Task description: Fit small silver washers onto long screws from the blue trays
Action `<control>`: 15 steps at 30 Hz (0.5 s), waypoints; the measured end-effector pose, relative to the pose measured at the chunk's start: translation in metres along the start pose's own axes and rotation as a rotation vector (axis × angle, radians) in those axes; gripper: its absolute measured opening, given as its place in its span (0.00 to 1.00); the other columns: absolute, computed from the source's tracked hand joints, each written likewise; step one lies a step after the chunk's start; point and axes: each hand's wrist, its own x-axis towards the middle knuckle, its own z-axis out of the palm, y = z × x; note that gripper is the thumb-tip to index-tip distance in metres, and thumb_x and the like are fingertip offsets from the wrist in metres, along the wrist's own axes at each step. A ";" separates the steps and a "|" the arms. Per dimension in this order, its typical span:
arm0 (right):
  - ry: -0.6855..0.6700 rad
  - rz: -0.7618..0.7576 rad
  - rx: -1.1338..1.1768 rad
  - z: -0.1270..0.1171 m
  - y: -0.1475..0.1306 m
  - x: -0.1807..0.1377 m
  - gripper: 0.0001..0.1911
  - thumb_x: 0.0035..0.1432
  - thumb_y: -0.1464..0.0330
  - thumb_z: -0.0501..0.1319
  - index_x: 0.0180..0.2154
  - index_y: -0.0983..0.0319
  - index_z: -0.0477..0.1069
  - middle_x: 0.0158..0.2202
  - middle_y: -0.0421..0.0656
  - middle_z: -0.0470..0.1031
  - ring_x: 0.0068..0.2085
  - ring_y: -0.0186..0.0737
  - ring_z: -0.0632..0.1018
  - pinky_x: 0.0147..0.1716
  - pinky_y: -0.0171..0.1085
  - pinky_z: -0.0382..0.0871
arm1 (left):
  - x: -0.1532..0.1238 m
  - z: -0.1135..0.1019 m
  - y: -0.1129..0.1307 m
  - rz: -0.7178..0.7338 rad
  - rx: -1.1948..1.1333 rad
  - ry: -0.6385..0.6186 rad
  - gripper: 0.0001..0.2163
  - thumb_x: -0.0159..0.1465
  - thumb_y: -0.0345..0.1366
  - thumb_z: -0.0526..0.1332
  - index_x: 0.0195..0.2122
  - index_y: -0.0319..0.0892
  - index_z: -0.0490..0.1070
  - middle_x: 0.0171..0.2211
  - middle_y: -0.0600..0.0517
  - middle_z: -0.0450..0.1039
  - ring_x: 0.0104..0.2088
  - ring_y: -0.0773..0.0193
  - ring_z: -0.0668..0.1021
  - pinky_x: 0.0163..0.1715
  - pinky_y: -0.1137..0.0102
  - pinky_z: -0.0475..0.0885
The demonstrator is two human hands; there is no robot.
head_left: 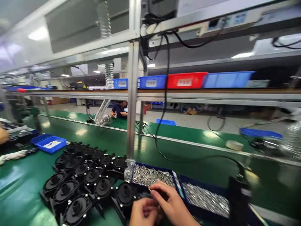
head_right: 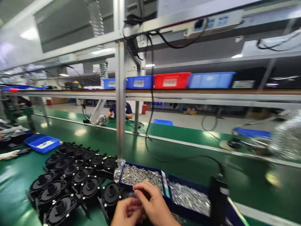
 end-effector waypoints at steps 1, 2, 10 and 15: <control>0.056 0.120 0.111 -0.004 0.015 -0.022 0.17 0.67 0.52 0.65 0.43 0.59 0.77 0.37 0.45 0.77 0.36 0.46 0.79 0.32 0.39 0.74 | 0.001 0.001 -0.002 0.005 -0.033 0.053 0.31 0.48 0.57 0.78 0.41 0.35 0.78 0.35 0.39 0.84 0.35 0.51 0.85 0.38 0.63 0.79; 0.111 0.216 0.223 -0.006 0.029 -0.040 0.21 0.63 0.49 0.68 0.44 0.60 0.76 0.35 0.45 0.76 0.33 0.45 0.79 0.29 0.38 0.74 | 0.001 0.003 -0.003 0.006 -0.059 0.103 0.34 0.45 0.59 0.79 0.41 0.35 0.79 0.36 0.37 0.84 0.35 0.50 0.85 0.37 0.63 0.80; 0.247 0.296 0.584 0.016 0.065 -0.082 0.27 0.54 0.51 0.77 0.43 0.63 0.73 0.34 0.42 0.77 0.31 0.39 0.79 0.31 0.37 0.77 | -0.008 0.009 0.007 -0.026 -0.034 0.198 0.37 0.40 0.58 0.81 0.43 0.33 0.81 0.38 0.33 0.83 0.37 0.46 0.86 0.39 0.60 0.82; 0.250 0.319 0.566 0.016 0.059 -0.073 0.20 0.52 0.64 0.75 0.43 0.64 0.71 0.31 0.41 0.79 0.31 0.40 0.80 0.31 0.35 0.75 | -0.007 0.011 0.013 -0.039 0.014 0.205 0.36 0.39 0.57 0.81 0.42 0.34 0.82 0.38 0.34 0.84 0.37 0.46 0.86 0.39 0.59 0.83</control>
